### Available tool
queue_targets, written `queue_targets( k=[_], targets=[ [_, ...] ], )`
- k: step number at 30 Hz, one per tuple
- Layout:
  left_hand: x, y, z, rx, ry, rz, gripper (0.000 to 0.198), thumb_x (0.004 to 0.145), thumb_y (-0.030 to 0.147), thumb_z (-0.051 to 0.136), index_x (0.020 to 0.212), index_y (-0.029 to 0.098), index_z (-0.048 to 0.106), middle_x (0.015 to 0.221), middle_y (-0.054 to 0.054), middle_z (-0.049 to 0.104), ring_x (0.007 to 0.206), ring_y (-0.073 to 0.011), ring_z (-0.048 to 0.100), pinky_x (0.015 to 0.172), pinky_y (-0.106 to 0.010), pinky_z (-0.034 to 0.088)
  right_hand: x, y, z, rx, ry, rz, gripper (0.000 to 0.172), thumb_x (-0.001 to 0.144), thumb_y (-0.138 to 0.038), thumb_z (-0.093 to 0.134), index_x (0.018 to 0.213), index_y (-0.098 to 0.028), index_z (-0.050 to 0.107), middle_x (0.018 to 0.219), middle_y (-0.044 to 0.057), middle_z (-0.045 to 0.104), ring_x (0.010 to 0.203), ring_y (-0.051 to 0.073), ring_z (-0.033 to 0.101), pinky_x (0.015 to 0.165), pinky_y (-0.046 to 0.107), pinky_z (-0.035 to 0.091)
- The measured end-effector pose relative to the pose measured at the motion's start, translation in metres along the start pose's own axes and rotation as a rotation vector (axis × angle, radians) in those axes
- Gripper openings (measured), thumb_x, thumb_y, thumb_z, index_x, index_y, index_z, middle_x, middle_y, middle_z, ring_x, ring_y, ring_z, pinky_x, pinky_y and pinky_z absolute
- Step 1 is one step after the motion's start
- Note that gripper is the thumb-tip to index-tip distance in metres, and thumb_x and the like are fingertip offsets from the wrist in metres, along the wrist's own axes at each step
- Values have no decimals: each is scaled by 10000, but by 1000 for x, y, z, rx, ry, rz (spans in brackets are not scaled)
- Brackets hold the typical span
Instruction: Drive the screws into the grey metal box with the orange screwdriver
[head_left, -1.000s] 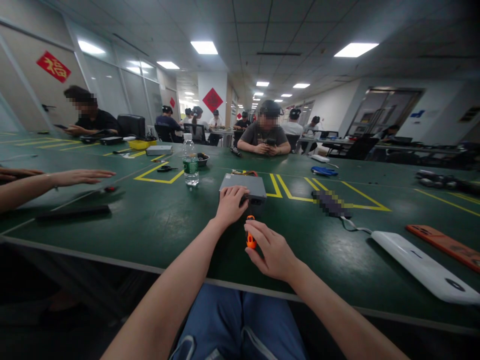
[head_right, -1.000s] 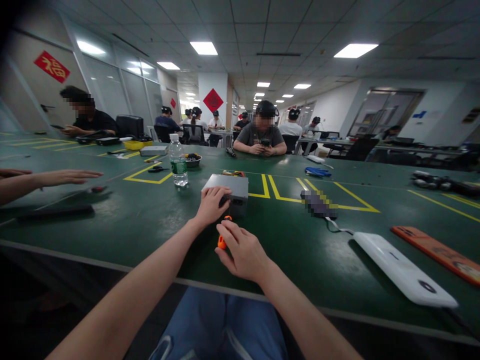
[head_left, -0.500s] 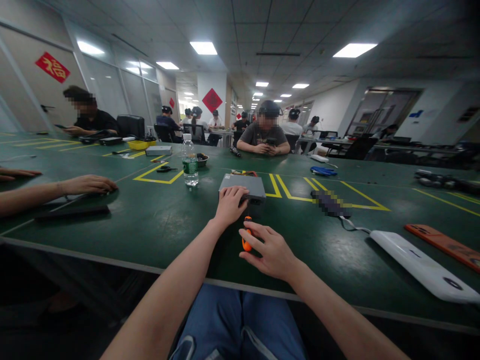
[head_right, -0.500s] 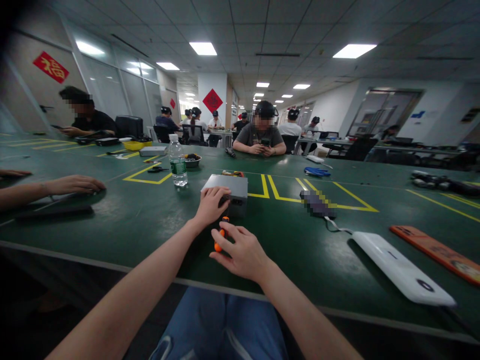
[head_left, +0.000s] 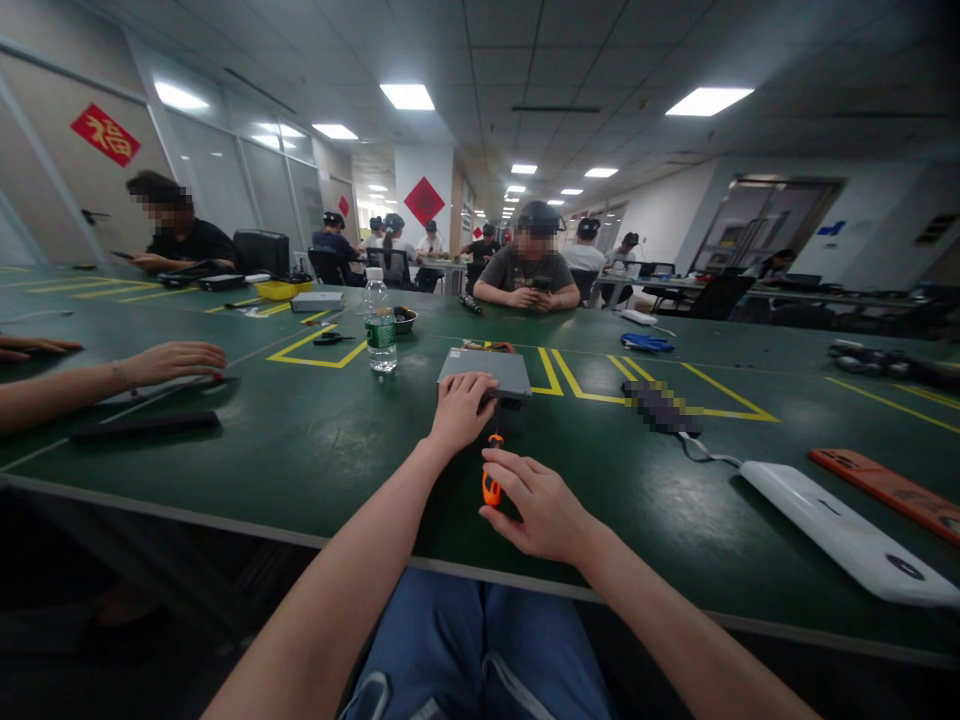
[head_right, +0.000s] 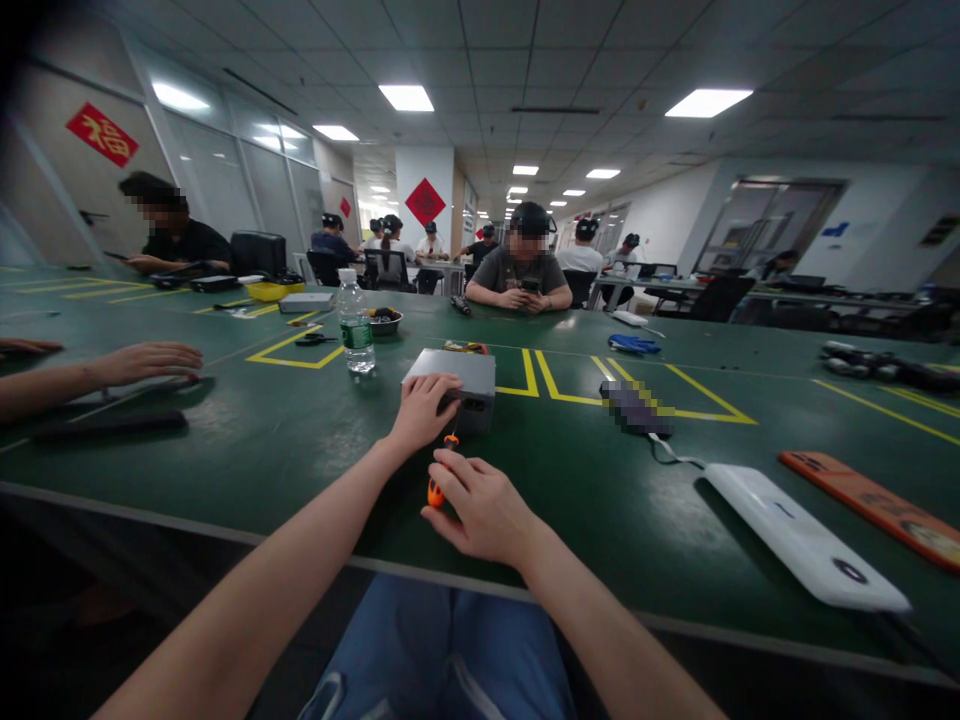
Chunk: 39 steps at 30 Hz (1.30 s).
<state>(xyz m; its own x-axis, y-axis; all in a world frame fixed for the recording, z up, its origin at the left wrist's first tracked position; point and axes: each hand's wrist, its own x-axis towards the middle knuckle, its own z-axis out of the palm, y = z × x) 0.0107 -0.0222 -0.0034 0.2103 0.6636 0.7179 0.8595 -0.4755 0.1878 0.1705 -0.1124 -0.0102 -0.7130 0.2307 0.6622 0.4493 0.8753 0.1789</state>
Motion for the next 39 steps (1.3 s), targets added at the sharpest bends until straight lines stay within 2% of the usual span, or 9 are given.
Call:
queue_targets(
  k=[5,10,15,18,24,28,31,34,39],
  targets=[
    [0,0,-1,4,-11,-6,237,831,251,482,1063,267,527,1153,-7,565,1087,-178,472,954,-357,260,2,-1,-1,-108,13,-66,273,876,-315,475,1058,-124,546,1066,173,579,926,216,586,727,315,497],
    [-1,0,-1,1,-8,4,236,829,249,491,1062,270,522,1161,2,566,1088,-177,472,945,-354,266,-3,2,4,-104,130,-1,209,854,-341,515,891,-136,531,1023,163,596,838,188,605,672,290,503],
    [-1,1,-2,5,-20,-2,238,836,255,482,1071,263,520,1166,-6,566,1099,-178,467,950,-356,264,-3,4,6,-99,146,31,199,861,-350,494,846,-152,486,964,154,597,830,189,608,652,282,516],
    [-1,1,-2,3,-5,2,233,833,254,488,1063,261,521,1159,0,572,1092,-178,471,944,-355,268,-1,5,6,-134,122,20,222,867,-362,474,890,-143,497,955,146,592,807,186,604,644,283,520],
    [0,1,-1,6,-7,-3,223,831,245,485,1048,265,531,1149,-4,575,1081,-185,477,941,-362,272,-1,7,7,-223,-26,-112,294,875,-370,468,1005,-116,534,1001,164,577,832,198,600,690,301,514],
    [0,0,-2,3,-14,1,236,830,246,484,1061,266,525,1156,-3,568,1089,-181,472,942,-357,274,-2,11,2,-241,-105,-184,206,899,-203,391,1018,-123,539,1019,157,578,816,176,606,713,292,510],
    [0,0,-2,-1,-18,5,240,830,247,484,1066,266,522,1158,-2,566,1094,-180,467,940,-357,273,-4,17,-4,-283,-91,-233,248,884,-95,336,1012,-135,545,1002,133,593,758,144,606,701,270,511],
    [0,-1,-1,-4,-14,6,243,827,246,489,1066,269,522,1147,3,570,1086,-179,470,938,-358,271,-13,25,-8,-280,-63,-256,194,886,-144,396,1008,-145,547,988,115,597,781,146,604,713,269,515],
    [0,-1,-1,1,-18,4,243,828,253,488,1068,269,523,1146,1,567,1092,-179,466,941,-357,271,-33,35,-14,-247,44,-153,170,847,-161,478,1000,-155,553,963,103,601,844,158,600,722,272,526]
  ],
)
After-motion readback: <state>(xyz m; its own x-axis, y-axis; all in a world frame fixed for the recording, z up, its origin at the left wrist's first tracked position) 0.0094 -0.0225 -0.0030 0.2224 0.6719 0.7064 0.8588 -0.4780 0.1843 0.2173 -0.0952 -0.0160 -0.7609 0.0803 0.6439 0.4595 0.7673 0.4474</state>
